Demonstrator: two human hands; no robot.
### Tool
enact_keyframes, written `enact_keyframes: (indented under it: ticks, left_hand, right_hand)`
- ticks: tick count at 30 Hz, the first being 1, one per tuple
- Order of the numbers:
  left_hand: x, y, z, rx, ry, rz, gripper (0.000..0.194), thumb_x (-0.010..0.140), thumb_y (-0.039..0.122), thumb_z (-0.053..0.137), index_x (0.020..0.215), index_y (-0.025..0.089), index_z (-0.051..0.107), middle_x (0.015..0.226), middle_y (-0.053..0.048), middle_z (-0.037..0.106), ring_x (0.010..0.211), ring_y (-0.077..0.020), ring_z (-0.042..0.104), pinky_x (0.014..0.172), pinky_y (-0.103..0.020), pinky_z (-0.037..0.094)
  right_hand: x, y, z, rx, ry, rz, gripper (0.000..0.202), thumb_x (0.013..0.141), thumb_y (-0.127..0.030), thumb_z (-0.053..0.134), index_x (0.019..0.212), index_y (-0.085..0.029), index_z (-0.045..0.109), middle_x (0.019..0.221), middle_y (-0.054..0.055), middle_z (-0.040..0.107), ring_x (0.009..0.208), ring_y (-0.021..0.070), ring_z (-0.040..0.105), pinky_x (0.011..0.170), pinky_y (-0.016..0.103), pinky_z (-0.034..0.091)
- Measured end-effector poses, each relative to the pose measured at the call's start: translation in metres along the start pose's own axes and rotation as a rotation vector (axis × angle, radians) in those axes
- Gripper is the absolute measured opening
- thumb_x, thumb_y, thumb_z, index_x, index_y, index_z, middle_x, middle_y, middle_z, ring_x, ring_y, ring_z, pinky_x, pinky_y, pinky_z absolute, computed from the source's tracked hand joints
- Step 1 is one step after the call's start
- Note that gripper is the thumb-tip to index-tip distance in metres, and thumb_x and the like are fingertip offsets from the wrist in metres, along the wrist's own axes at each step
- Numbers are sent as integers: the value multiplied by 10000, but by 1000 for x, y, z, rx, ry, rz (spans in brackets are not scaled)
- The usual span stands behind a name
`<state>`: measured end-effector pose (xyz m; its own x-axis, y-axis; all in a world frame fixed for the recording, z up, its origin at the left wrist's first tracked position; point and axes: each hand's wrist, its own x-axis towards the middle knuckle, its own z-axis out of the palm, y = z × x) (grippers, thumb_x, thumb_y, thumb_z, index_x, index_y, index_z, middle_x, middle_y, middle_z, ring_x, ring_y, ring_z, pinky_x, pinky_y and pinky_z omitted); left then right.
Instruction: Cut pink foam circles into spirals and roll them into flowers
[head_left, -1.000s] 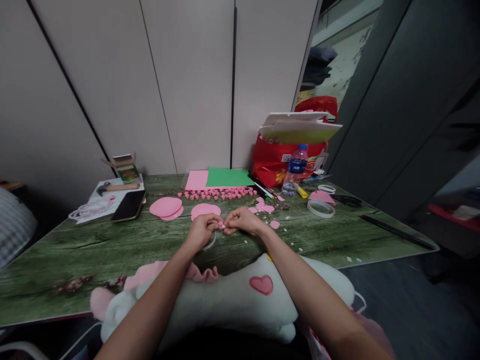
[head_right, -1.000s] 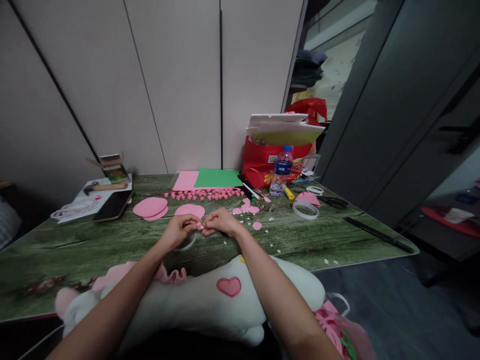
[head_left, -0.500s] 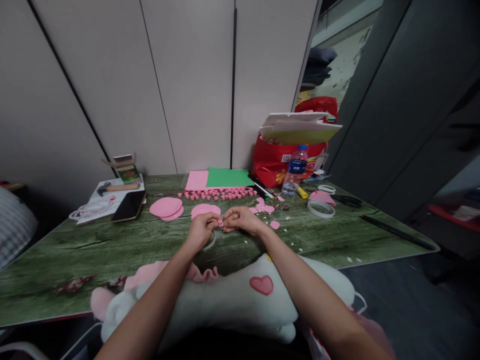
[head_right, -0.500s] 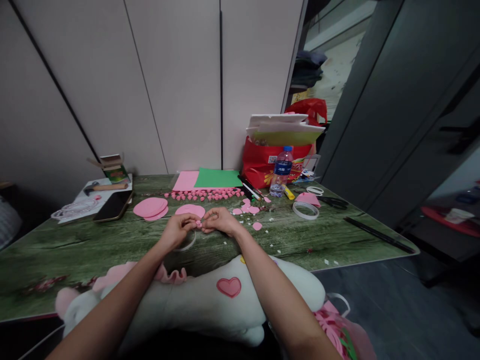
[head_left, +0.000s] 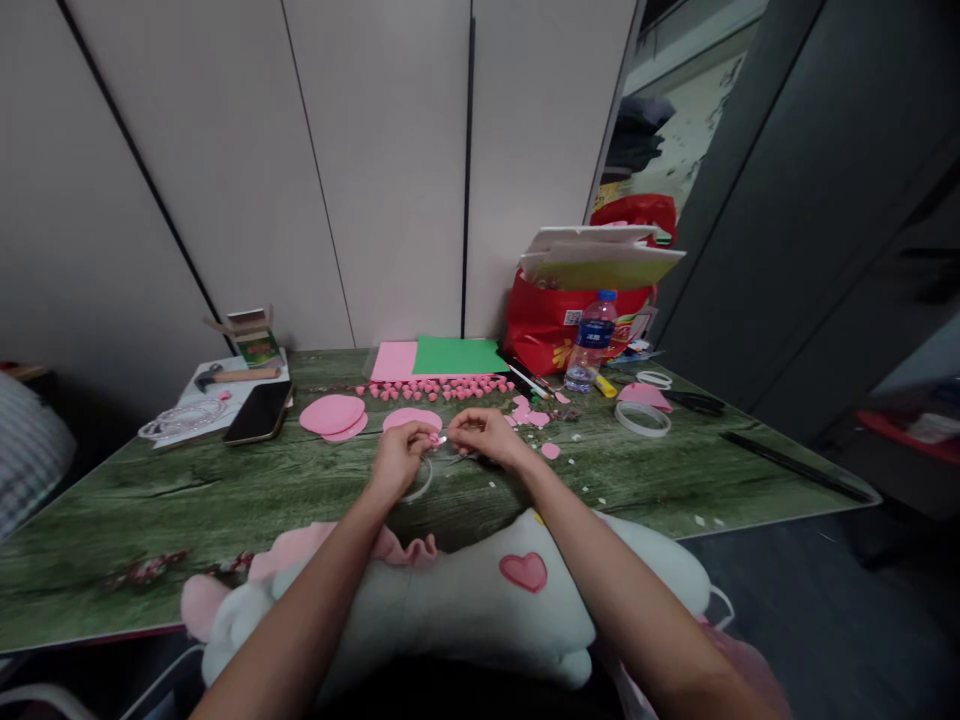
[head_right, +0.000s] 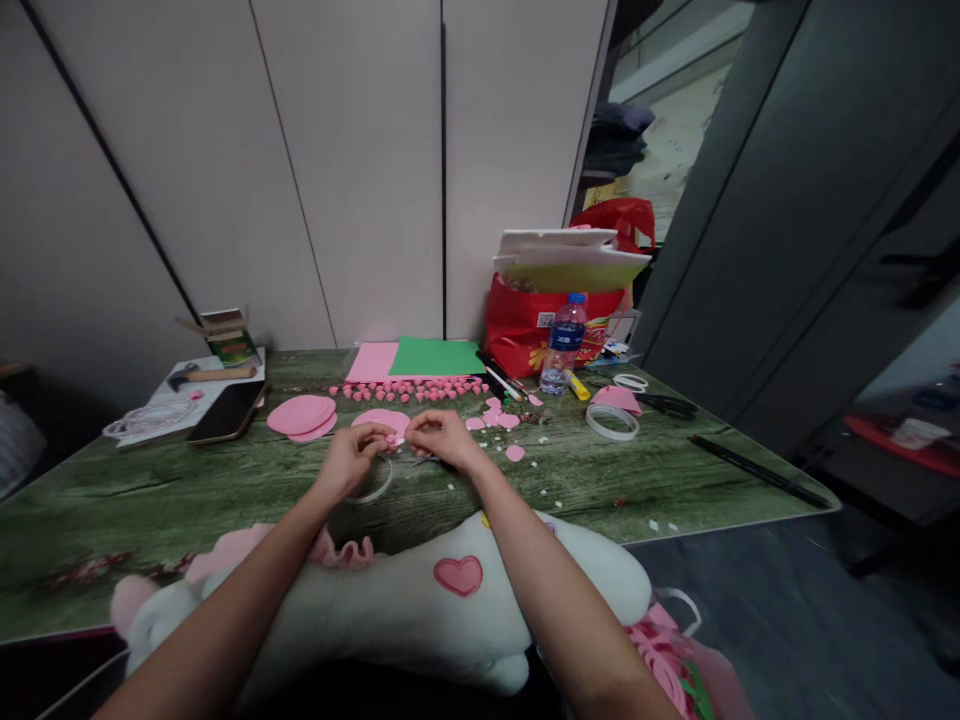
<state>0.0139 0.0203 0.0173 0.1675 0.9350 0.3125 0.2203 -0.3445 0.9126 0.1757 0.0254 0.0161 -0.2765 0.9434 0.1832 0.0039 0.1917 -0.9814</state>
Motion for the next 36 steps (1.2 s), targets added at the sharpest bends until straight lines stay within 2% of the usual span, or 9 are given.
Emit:
enact_keyframes:
  ticks: [5, 10, 19, 36]
  left_hand:
    - [0, 0, 0, 25, -5, -1, 150, 593, 118, 538, 710, 123, 631, 575, -19, 620, 556, -132, 567, 572, -231, 435]
    - [0, 1, 0, 59, -16, 28, 162, 609, 129, 534, 735, 124, 636, 637, -32, 637, 604, -135, 578, 593, -229, 437]
    - [0, 1, -1, 138, -45, 97, 172, 633, 127, 515, 751, 139, 640, 692, -30, 648, 654, -140, 594, 620, -228, 442]
    - [-2, 4, -1, 135, -52, 92, 162, 635, 128, 512, 741, 140, 634, 693, -29, 649, 657, -145, 597, 633, -235, 448]
  right_hand:
    - [3, 6, 0, -122, -31, -73, 243, 586, -346, 636, 678, -125, 591, 513, -24, 552, 435, 67, 486, 467, 192, 410]
    - [3, 10, 0, -93, -56, -21, 284, 580, -388, 639, 681, -124, 617, 518, -7, 580, 460, 90, 521, 519, 232, 444]
    - [0, 3, 2, 0, -101, 66, 344, 524, -425, 671, 666, -113, 640, 570, 17, 623, 510, 111, 569, 568, 260, 475]
    - [-1, 1, 0, 17, -148, 85, 332, 550, -420, 663, 666, -111, 629, 623, 29, 637, 536, 98, 573, 561, 238, 472]
